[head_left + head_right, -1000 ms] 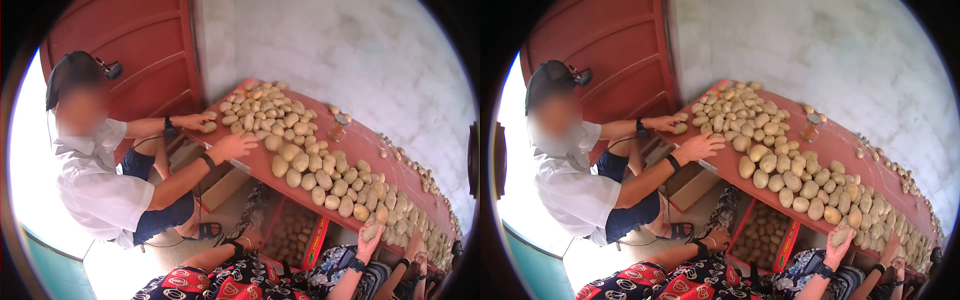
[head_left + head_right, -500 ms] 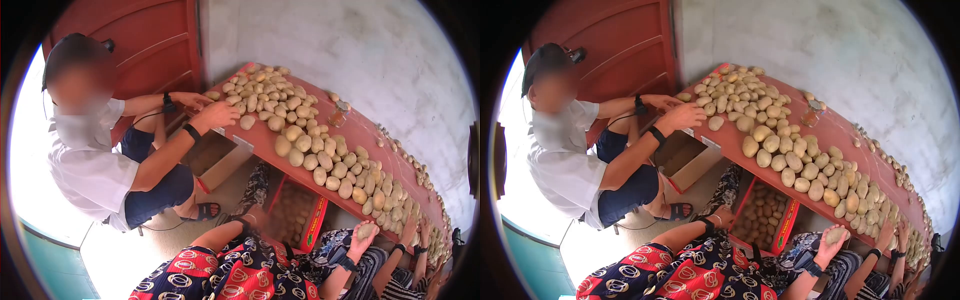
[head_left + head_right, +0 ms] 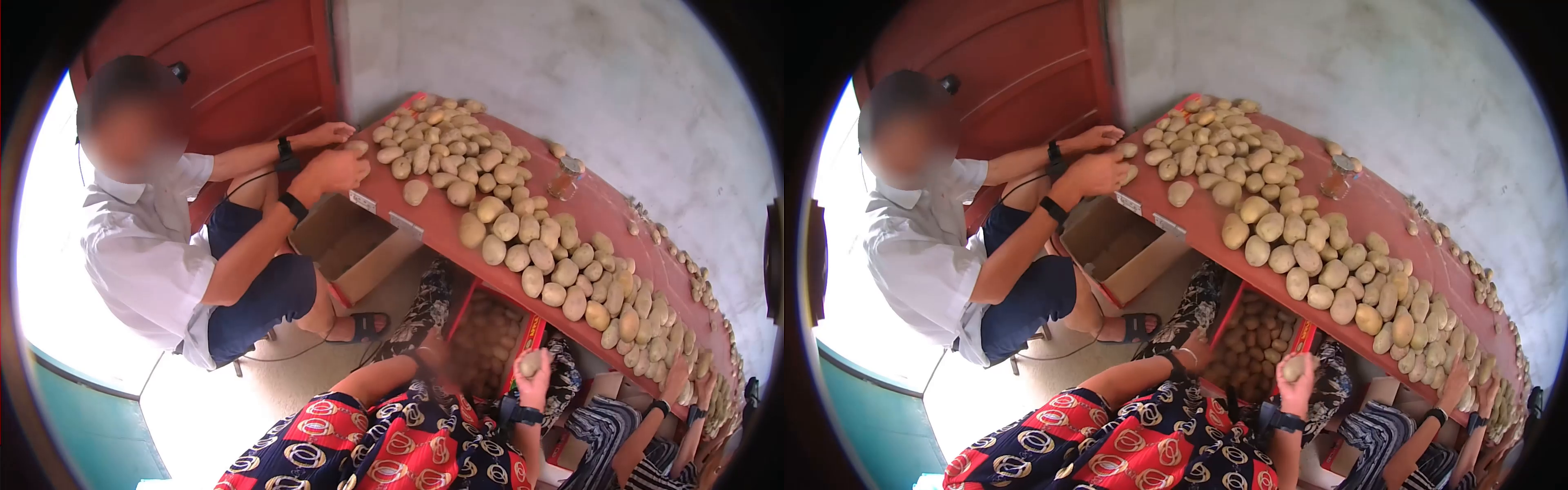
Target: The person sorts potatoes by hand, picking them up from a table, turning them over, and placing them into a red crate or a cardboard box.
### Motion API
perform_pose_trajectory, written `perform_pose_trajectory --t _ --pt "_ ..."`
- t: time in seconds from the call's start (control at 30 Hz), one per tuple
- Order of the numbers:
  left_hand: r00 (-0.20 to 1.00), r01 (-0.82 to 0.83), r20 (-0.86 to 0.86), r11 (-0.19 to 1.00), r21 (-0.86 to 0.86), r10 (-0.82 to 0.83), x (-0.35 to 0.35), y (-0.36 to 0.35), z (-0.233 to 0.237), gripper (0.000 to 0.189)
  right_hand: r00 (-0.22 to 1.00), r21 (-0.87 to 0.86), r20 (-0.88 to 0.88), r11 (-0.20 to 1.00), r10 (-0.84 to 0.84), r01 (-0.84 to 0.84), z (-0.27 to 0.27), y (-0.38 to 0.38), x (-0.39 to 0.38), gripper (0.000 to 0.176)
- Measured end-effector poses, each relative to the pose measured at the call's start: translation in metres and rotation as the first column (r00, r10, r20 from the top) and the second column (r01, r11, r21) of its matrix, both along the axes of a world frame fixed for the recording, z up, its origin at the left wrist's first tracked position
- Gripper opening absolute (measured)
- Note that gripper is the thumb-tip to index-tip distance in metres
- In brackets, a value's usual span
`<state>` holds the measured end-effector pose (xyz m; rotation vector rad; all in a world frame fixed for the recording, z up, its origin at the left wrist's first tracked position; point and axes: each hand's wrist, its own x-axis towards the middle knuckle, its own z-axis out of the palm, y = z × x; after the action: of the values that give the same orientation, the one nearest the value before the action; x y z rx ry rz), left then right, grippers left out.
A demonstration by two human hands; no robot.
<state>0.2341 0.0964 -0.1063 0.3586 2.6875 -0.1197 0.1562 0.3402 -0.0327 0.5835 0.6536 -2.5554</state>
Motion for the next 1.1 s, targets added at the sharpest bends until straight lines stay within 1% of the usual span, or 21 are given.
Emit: perform_pose_trajectory --t 0.03,0.07,0.17,0.23,0.3,0.37,0.47,0.5,0.53,0.57,0.6,0.67,0.7,0.73,0.8,0.87,0.9,0.93,0.97,1.03,1.1 --pt "0.995 0.013 -0.103 0.993 0.117 -0.001 0.006 -0.004 0.010 0.031 0.998 0.064 0.055 0.998 0.014 -0.017 -0.011 -0.003 -0.004 0.016" --pt "0.995 0.015 -0.099 0.994 0.110 -0.004 0.004 -0.005 0.013 0.031 0.995 0.107 0.097 0.994 0.020 -0.031 -0.022 -0.004 -0.005 0.021" --pt "0.999 0.050 -0.024 0.996 0.069 -0.048 0.008 -0.006 0.024 0.031 0.980 0.106 0.200 0.994 0.000 -0.022 -0.088 0.021 -0.012 0.021" --pt "0.998 0.026 -0.064 0.995 0.091 -0.020 0.007 -0.002 0.026 0.031 0.947 0.205 0.322 0.977 -0.015 -0.054 -0.113 0.039 -0.013 0.026" --pt "0.995 -0.013 -0.101 0.994 0.108 0.024 0.006 0.000 0.023 0.030 0.959 0.207 0.283 0.975 0.024 -0.086 -0.112 0.035 -0.016 0.027" --pt "0.997 0.026 -0.068 1.000 -0.004 -0.026 0.005 0.004 0.018 0.030 0.969 0.186 0.239 0.976 0.065 -0.112 -0.115 0.027 -0.016 0.028" --pt "1.000 0.014 0.012 0.994 -0.104 -0.013 0.006 0.013 0.033 0.031 0.978 0.131 0.177 0.982 0.109 -0.134 -0.118 0.016 -0.015 0.028" --pt "1.000 0.012 0.008 0.993 -0.117 -0.011 0.006 0.009 0.017 0.031 0.972 0.181 0.212 0.973 0.105 -0.144 -0.121 0.012 -0.013 0.024" --pt "0.995 0.011 -0.099 0.991 -0.131 -0.024 0.007 0.005 -0.011 0.032 0.972 0.172 0.209 0.975 0.106 -0.143 -0.125 0.008 -0.013 0.024" --pt "0.979 0.014 -0.199 0.991 -0.137 -0.041 0.008 0.004 -0.031 0.032 0.963 0.211 0.215 0.955 0.164 -0.209 -0.133 0.009 -0.012 0.025" --pt "0.979 0.027 -0.196 0.991 -0.129 -0.052 0.008 0.004 -0.036 0.032 0.951 0.259 0.226 0.928 0.211 -0.267 -0.142 0.016 -0.010 0.026" --pt "0.995 -0.068 -0.055 0.981 0.183 0.080 -0.006 -0.005 -0.036 0.031 0.951 0.268 0.236 0.928 0.199 -0.260 -0.145 0.025 -0.013 0.026" --pt "0.996 -0.090 -0.006 0.980 0.180 0.093 0.000 0.001 0.021 0.031 0.961 0.274 0.214 0.934 0.175 -0.231 -0.140 0.024 -0.013 0.026" --pt "0.995 -0.095 -0.020 0.979 0.179 0.100 -0.005 0.000 0.019 0.031 0.967 0.276 0.197 0.937 0.161 -0.212 -0.135 0.020 -0.014 0.025" --pt "0.994 -0.040 -0.098 0.999 0.027 0.043 0.002 0.001 0.012 0.031 0.966 0.249 0.211 0.947 0.152 -0.203 -0.141 0.013 -0.015 0.024" --pt "0.997 -0.013 -0.079 0.999 0.035 0.016 0.003 -0.001 0.010 0.030 0.943 0.247 0.222 0.921 0.250 -0.302 -0.154 0.008 -0.015 0.024" --pt "0.992 -0.056 -0.106 0.990 0.131 0.070 0.004 -0.003 0.019 0.028 0.935 0.314 0.193 0.884 0.297 -0.345 -0.150 0.001 -0.013 0.032" --pt "0.984 -0.101 -0.123 0.969 0.224 0.131 0.007 -0.006 0.022 0.026 0.931 0.311 0.201 0.881 0.306 -0.357 -0.145 -0.003 -0.013 0.032" --pt "0.983 -0.117 -0.112 0.968 0.222 0.144 0.010 -0.009 0.017 0.026 0.931 0.314 0.250 0.887 0.268 -0.339 -0.135 -0.007 -0.012 0.036" --pt "0.991 -0.044 -0.115 0.976 0.213 0.070 0.005 -0.013 0.005 0.022 0.926 0.355 0.316 0.879 0.207 -0.317 -0.139 -0.010 -0.017 0.047" --pt "0.989 -0.041 -0.134 0.979 0.198 0.068 0.003 -0.009 0.023 0.022 0.928 0.293 0.316 0.910 0.198 -0.294 -0.138 -0.004 -0.026 0.047"
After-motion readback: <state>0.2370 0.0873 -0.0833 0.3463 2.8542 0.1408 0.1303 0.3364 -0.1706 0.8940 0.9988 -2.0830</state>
